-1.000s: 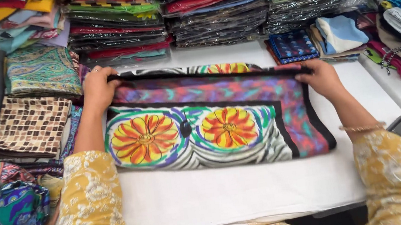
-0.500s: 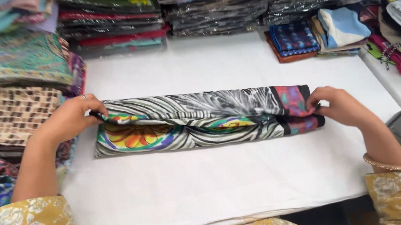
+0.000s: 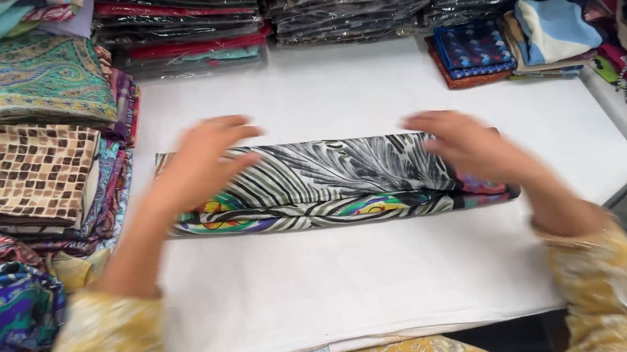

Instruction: Folding various colorful scarves and pieces of fabric on a counter in a clothing shop.

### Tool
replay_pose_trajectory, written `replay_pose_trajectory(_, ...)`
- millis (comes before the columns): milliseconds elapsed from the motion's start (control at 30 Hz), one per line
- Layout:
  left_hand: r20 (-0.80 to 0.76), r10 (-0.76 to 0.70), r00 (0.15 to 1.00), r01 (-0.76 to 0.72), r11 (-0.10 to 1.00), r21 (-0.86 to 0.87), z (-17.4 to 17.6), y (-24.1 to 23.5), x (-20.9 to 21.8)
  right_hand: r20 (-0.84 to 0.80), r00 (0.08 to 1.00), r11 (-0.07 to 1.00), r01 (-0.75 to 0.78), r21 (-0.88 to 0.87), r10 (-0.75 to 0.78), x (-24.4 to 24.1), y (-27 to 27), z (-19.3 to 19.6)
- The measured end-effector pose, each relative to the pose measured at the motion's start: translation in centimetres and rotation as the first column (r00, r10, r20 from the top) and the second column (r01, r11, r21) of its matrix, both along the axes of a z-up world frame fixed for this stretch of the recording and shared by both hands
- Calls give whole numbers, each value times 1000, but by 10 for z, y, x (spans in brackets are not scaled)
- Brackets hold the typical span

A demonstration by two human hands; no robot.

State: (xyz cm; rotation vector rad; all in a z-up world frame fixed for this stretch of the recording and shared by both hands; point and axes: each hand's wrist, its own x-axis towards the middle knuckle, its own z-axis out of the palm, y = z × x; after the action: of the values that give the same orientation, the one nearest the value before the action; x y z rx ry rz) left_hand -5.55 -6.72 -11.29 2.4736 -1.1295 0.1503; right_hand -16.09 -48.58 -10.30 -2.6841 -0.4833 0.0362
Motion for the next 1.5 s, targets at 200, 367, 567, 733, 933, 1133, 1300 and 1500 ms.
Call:
replay_pose_trajectory(200,-27,11,1000,-4,973,230,-83,-72,-20,56,998,965,14,-263,1,21,79,-82)
replay_pose_trajectory(367,-186,153,970,-48,880,473,-71,-35,-25,7,993,943,117,-313,-121,2,4,-117)
replay_pose_trajectory(567,-324,295,899,-11,755,656,-69,20,-1,104,836,781,542,-310,-539,-10,-102,-125)
replay_pose_trajectory(733,-328,299,896,-1,740,673,-74,21,-2,146,725,697,688,-201,-674,-17,-138,-135)
replay_pose_trajectory(933,-384,153,911,-2,930,366,-91,61,32,-31,719,719,690,-84,-694,-23,-125,-115)
replay_pose_trajectory(1133,-121,331,936,-310,937,163,-69,99,51,-390,794,548,605,578,-465,-11,-85,-52)
replay_pose_trajectory(1300,-285,383,879,-389,921,36,-107,122,71,-333,917,483,399,780,-220,22,28,26)
replay_pose_trajectory(1500,-403,325,856,-418,893,-167,-116,129,72,-139,977,648,2,762,161,89,190,-19)
